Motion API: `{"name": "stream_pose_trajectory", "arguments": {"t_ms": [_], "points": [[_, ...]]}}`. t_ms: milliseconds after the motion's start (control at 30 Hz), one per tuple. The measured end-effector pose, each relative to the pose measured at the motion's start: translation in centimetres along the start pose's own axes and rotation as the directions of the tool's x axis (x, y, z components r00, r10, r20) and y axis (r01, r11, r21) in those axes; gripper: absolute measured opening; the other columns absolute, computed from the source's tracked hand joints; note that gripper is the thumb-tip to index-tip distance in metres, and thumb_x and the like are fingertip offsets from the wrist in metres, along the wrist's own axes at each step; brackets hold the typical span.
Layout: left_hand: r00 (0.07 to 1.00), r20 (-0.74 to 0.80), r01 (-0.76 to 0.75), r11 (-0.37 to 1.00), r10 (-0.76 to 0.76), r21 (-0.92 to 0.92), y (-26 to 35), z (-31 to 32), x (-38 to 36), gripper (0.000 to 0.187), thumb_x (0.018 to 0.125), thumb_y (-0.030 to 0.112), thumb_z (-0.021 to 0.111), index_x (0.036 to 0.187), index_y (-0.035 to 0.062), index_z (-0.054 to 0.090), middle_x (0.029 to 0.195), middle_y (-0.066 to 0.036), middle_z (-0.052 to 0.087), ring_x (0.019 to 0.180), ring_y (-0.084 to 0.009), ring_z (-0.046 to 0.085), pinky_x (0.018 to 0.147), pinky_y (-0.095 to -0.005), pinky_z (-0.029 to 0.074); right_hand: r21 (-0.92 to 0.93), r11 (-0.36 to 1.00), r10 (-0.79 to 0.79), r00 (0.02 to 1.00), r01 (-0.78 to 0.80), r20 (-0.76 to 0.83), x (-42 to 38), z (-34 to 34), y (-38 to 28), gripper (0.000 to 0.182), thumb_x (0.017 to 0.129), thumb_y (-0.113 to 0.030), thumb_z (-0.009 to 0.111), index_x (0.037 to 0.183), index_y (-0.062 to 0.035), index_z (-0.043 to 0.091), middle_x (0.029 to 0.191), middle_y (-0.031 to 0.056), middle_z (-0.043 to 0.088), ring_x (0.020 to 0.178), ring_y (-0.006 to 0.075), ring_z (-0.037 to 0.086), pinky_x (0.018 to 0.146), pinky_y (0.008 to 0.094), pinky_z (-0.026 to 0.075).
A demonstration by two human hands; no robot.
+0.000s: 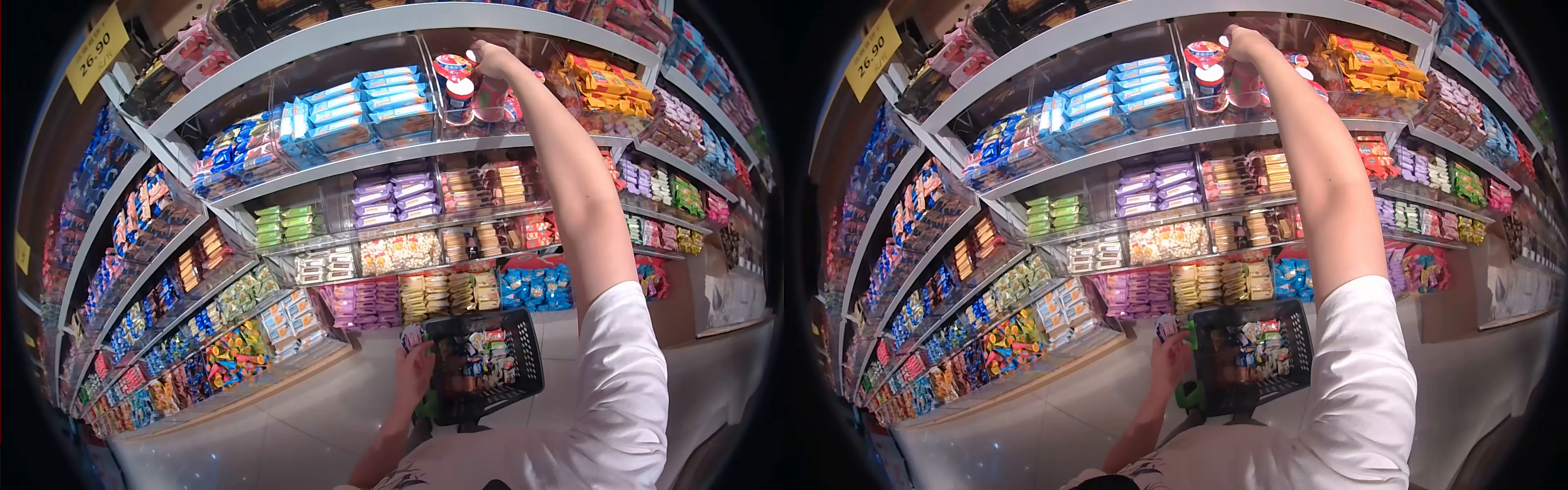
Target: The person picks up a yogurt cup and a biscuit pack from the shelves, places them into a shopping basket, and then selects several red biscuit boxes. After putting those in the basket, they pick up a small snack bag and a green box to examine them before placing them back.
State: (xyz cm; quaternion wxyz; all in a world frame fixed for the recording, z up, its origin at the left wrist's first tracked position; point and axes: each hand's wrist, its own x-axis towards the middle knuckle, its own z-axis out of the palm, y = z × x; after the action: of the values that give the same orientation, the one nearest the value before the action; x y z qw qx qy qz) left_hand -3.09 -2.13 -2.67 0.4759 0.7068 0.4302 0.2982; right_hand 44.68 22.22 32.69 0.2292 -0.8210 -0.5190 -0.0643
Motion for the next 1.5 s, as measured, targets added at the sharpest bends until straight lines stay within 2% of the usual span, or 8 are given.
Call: {"name": "stream_pose_trajectory", "arguments": {"t_ms": [267, 367, 500, 533, 1033, 1167, 1333, 1500], "points": [[0.999, 0.023, -0.030, 0.999, 0.031, -0.030, 0.5, 0.5, 0.5, 0.029, 0.082, 0.008, 0.069, 0.111, 0.0121, 0.065, 0.086, -0.007, 0.047, 0.069, -0.0192, 0.050, 0.063, -0.0305, 0.045, -0.092, 0.991, 0.103, 0.995, -0.103, -0.005, 1.4, 1.1, 0.6, 0.075, 0.077, -0.028, 0.072, 0.142, -0.0197, 0.037, 0.135, 0.0143, 0.052, 0.119, 0.0317, 0.055, 0.100, 0.0444, 0.045], [0.999, 0.017, -0.046, 0.998, 0.047, -0.048, 0.4, 0.5, 0.6, 0.029, 0.082, 0.009, 0.069, 0.111, 0.0122, 0.065, 0.084, -0.006, 0.047, 0.068, -0.0188, 0.050, 0.063, -0.0302, 0.045, -0.129, 0.961, 0.238, 0.969, -0.244, -0.061, 0.0, 0.6, 0.1, 0.065, 0.073, -0.035, 0.074, 0.127, -0.0064, 0.053, 0.117, 0.0234, 0.061, 0.105, 0.0366, 0.061, 0.089, 0.0421, 0.050], [1.000, 0.024, -0.011, 0.998, 0.012, -0.058, 0.6, 0.5, 0.5, 0.028, 0.082, 0.009, 0.069, 0.110, 0.0121, 0.065, 0.085, -0.007, 0.047, 0.067, -0.0183, 0.050, 0.061, -0.0300, 0.045, -0.135, 0.970, 0.236, 0.922, -0.204, 0.307, -3.8, -2.9, -1.8, 0.055, 0.076, -0.050, 0.069, 0.097, 0.0015, 0.067, 0.104, 0.0184, 0.066, 0.089, 0.0300, 0.067, 0.072, 0.0405, 0.057], [0.999, 0.025, -0.027, 0.998, 0.029, -0.058, 0.2, 0.6, 0.7, 0.028, 0.082, 0.009, 0.069, 0.110, 0.0121, 0.065, 0.085, -0.007, 0.047, 0.066, -0.0182, 0.050, 0.061, -0.0299, 0.045, -0.114, 0.941, 0.337, 0.849, -0.319, 0.407, -3.2, -2.8, -1.6, 0.057, 0.067, -0.048, 0.075, 0.110, -0.0103, 0.069, 0.115, 0.0125, 0.065, 0.097, 0.0269, 0.066, 0.083, 0.0435, 0.054], [0.998, 0.061, -0.006, 1.000, 0.008, -0.029, 1.2, 0.6, 1.1, 0.027, 0.082, 0.008, 0.069, 0.109, 0.0117, 0.066, 0.091, -0.008, 0.050, 0.073, -0.0195, 0.056, 0.064, -0.0301, 0.049, -0.601, 0.799, 0.368, 0.797, -0.007, 0.480, -3.6, -5.6, 1.7, 0.049, 0.067, -0.046, 0.074, 0.103, -0.0118, 0.071, 0.101, 0.0070, 0.069, 0.085, 0.0236, 0.066, 0.076, 0.0383, 0.052], [0.998, 0.066, -0.017, 1.000, 0.016, 0.011, 1.2, 0.0, 1.0, 0.026, 0.083, 0.008, 0.069, 0.108, 0.0111, 0.066, 0.092, -0.008, 0.050, 0.069, -0.0187, 0.055, 0.062, -0.0306, 0.048, -0.456, 0.887, 0.271, 0.879, -0.070, 0.392, -3.2, -6.1, 5.3, 0.047, 0.068, -0.047, 0.071, 0.085, -0.0030, 0.072, 0.090, 0.0115, 0.069, 0.080, 0.0234, 0.064, 0.071, 0.0357, 0.052], [0.999, 0.040, -0.009, 1.000, 0.010, -0.026, -1.5, 0.7, 0.8, 0.025, 0.082, 0.008, 0.069, 0.107, 0.0104, 0.066, 0.086, -0.007, 0.050, 0.066, -0.0173, 0.053, 0.060, -0.0300, 0.047, 0.258, 0.958, 0.081, 0.983, -0.122, 0.163, -2.4, -4.0, 8.9, 0.075, 0.069, -0.051, 0.070, 0.115, 0.0068, 0.056, 0.090, 0.0141, 0.063, 0.077, 0.0176, 0.061, 0.066, 0.0303, 0.050], [0.998, 0.056, 0.014, 0.998, -0.011, -0.066, 0.8, 0.7, 1.1, 0.025, 0.082, 0.006, 0.069, 0.107, 0.0092, 0.066, 0.082, -0.006, 0.050, 0.066, -0.0155, 0.052, 0.059, -0.0287, 0.045, 0.520, 0.853, 0.024, 0.994, 0.037, -0.110, -1.7, -0.5, 8.6, 0.075, 0.066, -0.037, 0.079, 0.119, 0.0075, 0.049, 0.095, 0.0133, 0.064, 0.081, 0.0162, 0.062, 0.071, 0.0289, 0.050]]}}
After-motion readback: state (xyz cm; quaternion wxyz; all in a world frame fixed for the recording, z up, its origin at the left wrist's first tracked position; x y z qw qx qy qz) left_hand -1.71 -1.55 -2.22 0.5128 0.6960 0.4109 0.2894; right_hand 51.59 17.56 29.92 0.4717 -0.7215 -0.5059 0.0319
